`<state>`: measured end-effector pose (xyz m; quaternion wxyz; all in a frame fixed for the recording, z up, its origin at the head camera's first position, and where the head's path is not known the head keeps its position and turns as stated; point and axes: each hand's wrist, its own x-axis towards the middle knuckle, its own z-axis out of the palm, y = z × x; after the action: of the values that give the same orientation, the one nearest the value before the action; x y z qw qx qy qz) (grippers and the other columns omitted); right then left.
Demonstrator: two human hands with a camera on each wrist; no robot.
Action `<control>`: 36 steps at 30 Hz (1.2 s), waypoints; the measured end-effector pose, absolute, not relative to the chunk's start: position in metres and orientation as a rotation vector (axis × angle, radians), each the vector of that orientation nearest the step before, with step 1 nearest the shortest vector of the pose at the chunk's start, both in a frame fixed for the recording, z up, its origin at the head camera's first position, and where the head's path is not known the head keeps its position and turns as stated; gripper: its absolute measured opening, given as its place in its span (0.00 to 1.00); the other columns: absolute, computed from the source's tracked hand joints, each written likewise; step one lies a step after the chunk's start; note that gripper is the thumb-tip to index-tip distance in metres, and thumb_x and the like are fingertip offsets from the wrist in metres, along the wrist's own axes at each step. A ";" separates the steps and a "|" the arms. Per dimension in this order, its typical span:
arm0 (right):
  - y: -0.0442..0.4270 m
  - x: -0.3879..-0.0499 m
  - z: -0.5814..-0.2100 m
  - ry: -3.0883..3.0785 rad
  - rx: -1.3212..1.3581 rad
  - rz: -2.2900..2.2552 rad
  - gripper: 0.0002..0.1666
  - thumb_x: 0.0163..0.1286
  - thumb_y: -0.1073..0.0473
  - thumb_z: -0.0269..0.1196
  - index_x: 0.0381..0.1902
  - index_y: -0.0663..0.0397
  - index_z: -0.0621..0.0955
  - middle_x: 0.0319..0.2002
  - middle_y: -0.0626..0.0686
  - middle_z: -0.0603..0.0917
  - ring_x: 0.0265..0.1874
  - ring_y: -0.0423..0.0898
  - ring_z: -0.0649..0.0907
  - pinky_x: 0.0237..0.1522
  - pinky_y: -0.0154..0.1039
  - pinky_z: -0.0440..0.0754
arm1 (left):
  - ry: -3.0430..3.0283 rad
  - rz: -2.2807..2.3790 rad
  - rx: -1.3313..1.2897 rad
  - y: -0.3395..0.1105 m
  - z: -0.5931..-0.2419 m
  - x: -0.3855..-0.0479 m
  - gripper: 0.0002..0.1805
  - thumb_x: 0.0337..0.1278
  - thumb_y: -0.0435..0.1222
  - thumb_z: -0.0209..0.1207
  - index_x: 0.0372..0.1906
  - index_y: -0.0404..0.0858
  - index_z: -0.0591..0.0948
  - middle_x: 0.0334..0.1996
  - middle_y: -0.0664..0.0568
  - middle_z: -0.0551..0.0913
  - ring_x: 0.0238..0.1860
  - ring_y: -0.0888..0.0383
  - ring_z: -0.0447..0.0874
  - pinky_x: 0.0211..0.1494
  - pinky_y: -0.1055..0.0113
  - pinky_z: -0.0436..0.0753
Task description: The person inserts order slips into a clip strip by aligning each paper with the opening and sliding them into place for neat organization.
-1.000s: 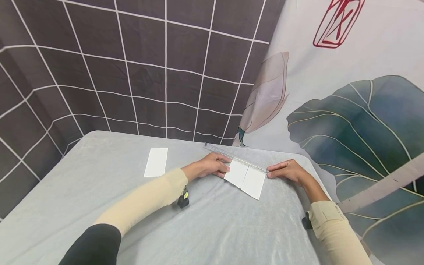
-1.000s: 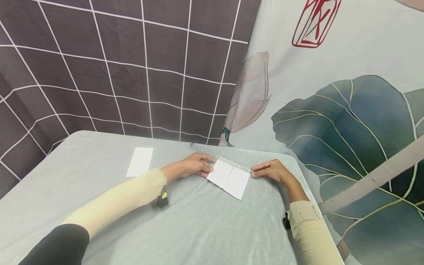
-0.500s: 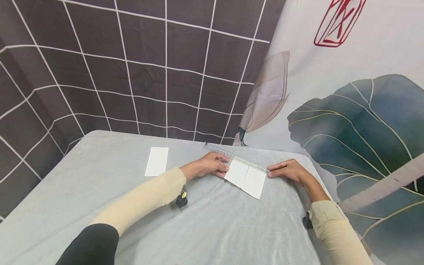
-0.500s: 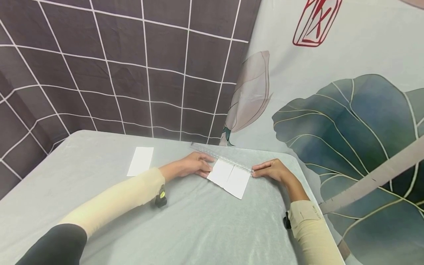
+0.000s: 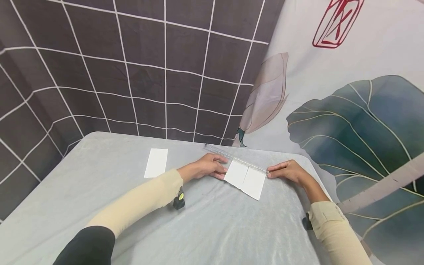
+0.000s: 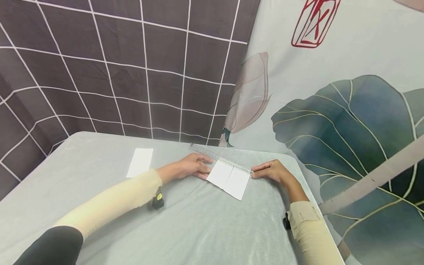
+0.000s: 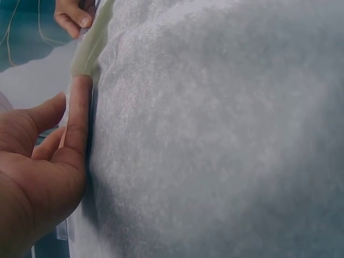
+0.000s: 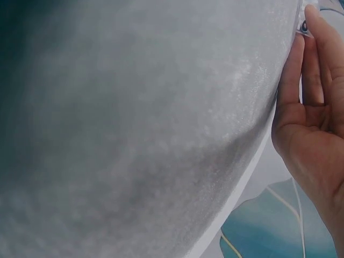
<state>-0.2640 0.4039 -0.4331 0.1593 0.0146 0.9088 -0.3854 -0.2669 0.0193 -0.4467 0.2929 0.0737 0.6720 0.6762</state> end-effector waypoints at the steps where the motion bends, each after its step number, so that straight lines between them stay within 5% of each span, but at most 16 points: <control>1: 0.403 -0.264 -0.433 2.596 0.043 -1.107 0.26 0.62 0.45 0.87 0.55 0.47 0.96 0.56 0.47 0.97 0.70 0.55 0.88 0.76 0.59 0.83 | 1.782 1.811 0.191 0.019 -0.446 -0.267 0.30 0.72 0.17 0.64 0.76 0.24 0.75 0.47 0.35 0.93 0.33 0.57 0.94 0.50 0.62 0.99; 18: 0.399 -0.264 -0.431 2.589 0.026 -1.117 0.26 0.63 0.46 0.87 0.56 0.48 0.96 0.57 0.48 0.96 0.73 0.61 0.86 0.77 0.62 0.82 | 1.739 1.852 0.171 0.003 -0.444 -0.265 0.31 0.71 0.16 0.62 0.77 0.23 0.74 0.44 0.38 0.92 0.31 0.54 0.96 0.50 0.61 0.99; 28: 0.402 -0.264 -0.430 2.612 0.026 -1.076 0.26 0.63 0.45 0.87 0.55 0.46 0.96 0.55 0.45 0.97 0.57 0.34 0.88 0.66 0.41 0.85 | 1.771 1.825 0.174 -0.007 -0.438 -0.263 0.30 0.75 0.19 0.63 0.78 0.25 0.74 0.46 0.35 0.92 0.33 0.55 0.97 0.51 0.62 0.98; 36: 0.403 -0.263 -0.430 2.608 0.027 -1.071 0.25 0.63 0.45 0.87 0.55 0.47 0.96 0.56 0.46 0.97 0.60 0.37 0.89 0.72 0.52 0.85 | 1.769 1.833 0.163 -0.017 -0.439 -0.263 0.31 0.75 0.19 0.63 0.79 0.25 0.73 0.44 0.37 0.92 0.34 0.54 0.97 0.52 0.61 0.98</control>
<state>-0.2627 0.4028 -0.4302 0.1601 0.0095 0.9131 -0.3749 -0.2626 -0.0166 -0.4389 0.2904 0.0612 0.6631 0.6872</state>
